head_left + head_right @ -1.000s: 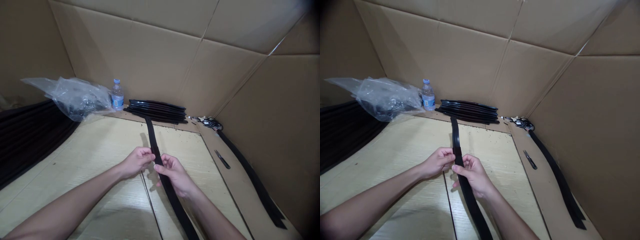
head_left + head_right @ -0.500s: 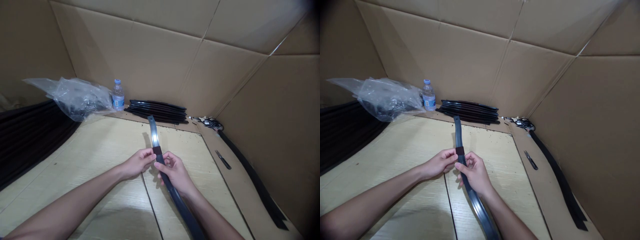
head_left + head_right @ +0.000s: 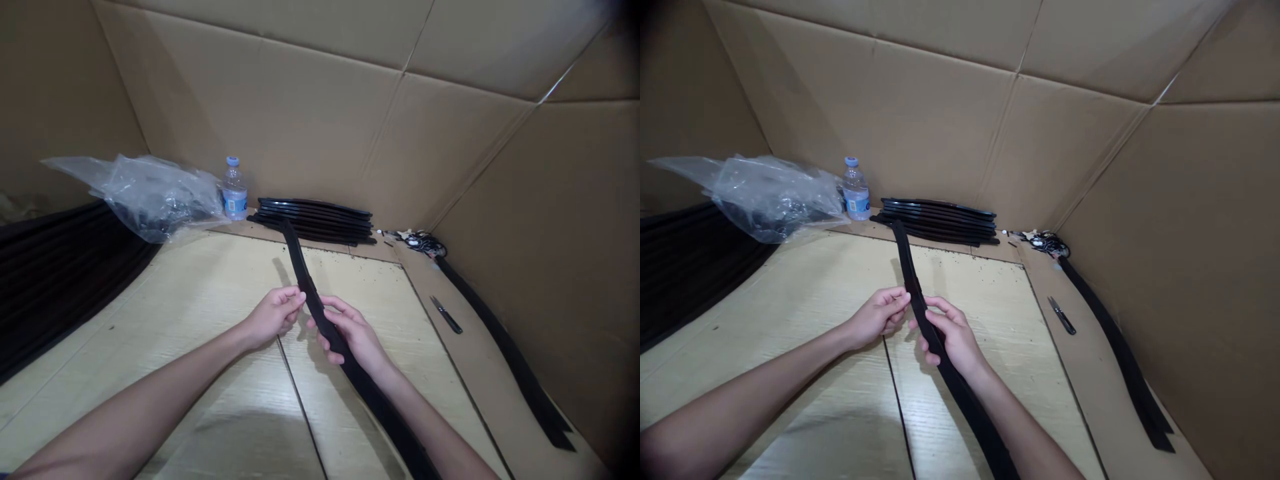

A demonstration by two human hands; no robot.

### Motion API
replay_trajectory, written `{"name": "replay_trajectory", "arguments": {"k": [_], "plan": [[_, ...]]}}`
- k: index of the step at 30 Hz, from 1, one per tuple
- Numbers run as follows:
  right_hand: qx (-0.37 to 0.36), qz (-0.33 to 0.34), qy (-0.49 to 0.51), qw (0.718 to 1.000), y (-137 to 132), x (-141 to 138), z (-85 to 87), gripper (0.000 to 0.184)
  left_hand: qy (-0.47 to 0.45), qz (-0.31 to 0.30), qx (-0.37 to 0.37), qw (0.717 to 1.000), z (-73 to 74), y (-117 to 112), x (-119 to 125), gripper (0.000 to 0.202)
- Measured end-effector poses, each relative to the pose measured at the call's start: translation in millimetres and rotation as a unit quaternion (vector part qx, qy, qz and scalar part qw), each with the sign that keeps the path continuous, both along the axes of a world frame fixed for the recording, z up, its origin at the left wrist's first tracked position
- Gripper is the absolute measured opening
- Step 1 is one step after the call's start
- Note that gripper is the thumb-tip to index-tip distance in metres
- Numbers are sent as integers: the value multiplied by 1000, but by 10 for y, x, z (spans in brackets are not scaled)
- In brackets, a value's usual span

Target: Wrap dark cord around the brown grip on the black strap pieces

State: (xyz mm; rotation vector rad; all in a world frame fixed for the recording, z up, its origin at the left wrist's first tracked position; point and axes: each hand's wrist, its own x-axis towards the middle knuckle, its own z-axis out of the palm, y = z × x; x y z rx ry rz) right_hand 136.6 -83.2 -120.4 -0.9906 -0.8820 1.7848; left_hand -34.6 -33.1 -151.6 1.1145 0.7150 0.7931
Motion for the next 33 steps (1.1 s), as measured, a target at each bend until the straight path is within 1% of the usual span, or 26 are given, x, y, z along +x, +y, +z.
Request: {"name": "replay_trajectory", "arguments": {"k": [5, 9, 11, 14, 19, 23, 26, 29, 33], "plan": [[-14, -7, -7, 1000, -3, -30, -66, 42, 15, 0, 2, 1000, -68, 19, 4, 35], [-16, -31, -33, 999, -45, -60, -111, 44, 26, -14, -8, 1000, -62, 23, -3, 41], [-7, -46, -48, 998, -61, -69, -123, 40, 28, -28, -11, 999, -59, 34, -6, 43], [10, -40, -65, 997, -64, -85, -116, 33, 24, -38, -15, 999, -72, 60, -12, 45], [27, -44, -78, 996, -51, -123, -84, 30, 15, -54, -7, 998, -90, 78, -30, 42], [52, -33, -77, 995, -47, -139, -94, 29, 0, -61, -7, 998, -84, 80, -27, 45], [60, -51, -67, 995, -40, -136, -103, 32, -6, -57, -8, 998, -92, 112, -2, 48], [62, -66, -60, 994, -27, -103, -112, 40, -11, -41, 2, 999, -101, 173, 25, 47], [57, -25, -48, 997, 1, -30, -143, 49, -12, -29, -3, 999, -88, 289, 34, 49]]}}
